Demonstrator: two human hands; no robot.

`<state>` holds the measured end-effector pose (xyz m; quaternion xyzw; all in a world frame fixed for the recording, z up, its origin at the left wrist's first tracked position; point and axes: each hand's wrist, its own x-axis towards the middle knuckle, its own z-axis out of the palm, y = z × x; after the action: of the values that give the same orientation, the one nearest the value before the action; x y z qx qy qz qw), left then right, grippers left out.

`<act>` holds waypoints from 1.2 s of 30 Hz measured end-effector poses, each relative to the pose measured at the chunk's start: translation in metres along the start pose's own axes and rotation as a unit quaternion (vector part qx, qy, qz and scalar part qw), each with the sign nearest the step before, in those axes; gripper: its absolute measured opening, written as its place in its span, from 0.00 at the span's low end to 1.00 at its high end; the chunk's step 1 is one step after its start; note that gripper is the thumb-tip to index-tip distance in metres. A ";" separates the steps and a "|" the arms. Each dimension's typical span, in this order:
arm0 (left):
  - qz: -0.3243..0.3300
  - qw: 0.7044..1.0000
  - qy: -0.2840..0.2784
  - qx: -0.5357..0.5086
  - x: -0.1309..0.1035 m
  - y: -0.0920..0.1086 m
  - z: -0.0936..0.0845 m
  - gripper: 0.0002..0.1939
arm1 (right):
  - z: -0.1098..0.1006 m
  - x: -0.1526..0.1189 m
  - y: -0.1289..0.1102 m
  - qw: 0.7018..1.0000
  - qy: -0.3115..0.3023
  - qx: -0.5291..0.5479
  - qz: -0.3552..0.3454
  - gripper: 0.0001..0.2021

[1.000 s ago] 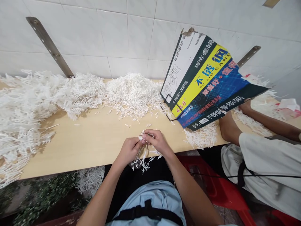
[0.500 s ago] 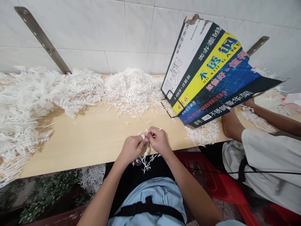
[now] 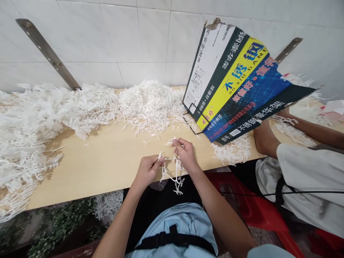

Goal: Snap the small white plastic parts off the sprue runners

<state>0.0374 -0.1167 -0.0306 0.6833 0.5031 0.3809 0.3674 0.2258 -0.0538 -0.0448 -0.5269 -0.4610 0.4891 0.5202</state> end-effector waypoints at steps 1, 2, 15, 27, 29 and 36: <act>-0.019 0.999 0.028 -0.003 0.001 -0.001 0.001 0.25 | 0.000 -0.001 -0.001 1.000 -0.007 0.001 0.002 0.21; -0.035 0.998 0.052 -0.008 0.002 -0.002 0.002 0.25 | 0.000 -0.002 -0.003 1.000 -0.008 0.009 0.003 0.21; -0.017 0.998 0.057 -0.031 0.026 0.003 0.008 0.25 | 0.002 -0.012 -0.020 0.989 -0.093 -0.095 -0.070 0.20; -0.029 0.996 0.080 0.000 0.007 -0.002 0.001 0.23 | 0.005 0.013 -0.003 0.993 0.076 0.093 0.021 0.24; -0.051 0.990 0.131 -0.012 0.006 -0.002 0.000 0.22 | 0.006 0.014 -0.004 0.994 0.054 0.098 0.015 0.23; -0.020 0.986 0.157 0.051 0.027 -0.004 0.009 0.21 | -0.011 -0.003 -0.030 0.970 -0.024 0.221 0.099 0.18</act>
<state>0.0498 -0.0904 -0.0337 0.6224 0.5867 0.4502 0.2562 0.2374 -0.0573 -0.0150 -0.4303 -0.2997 0.6404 0.5612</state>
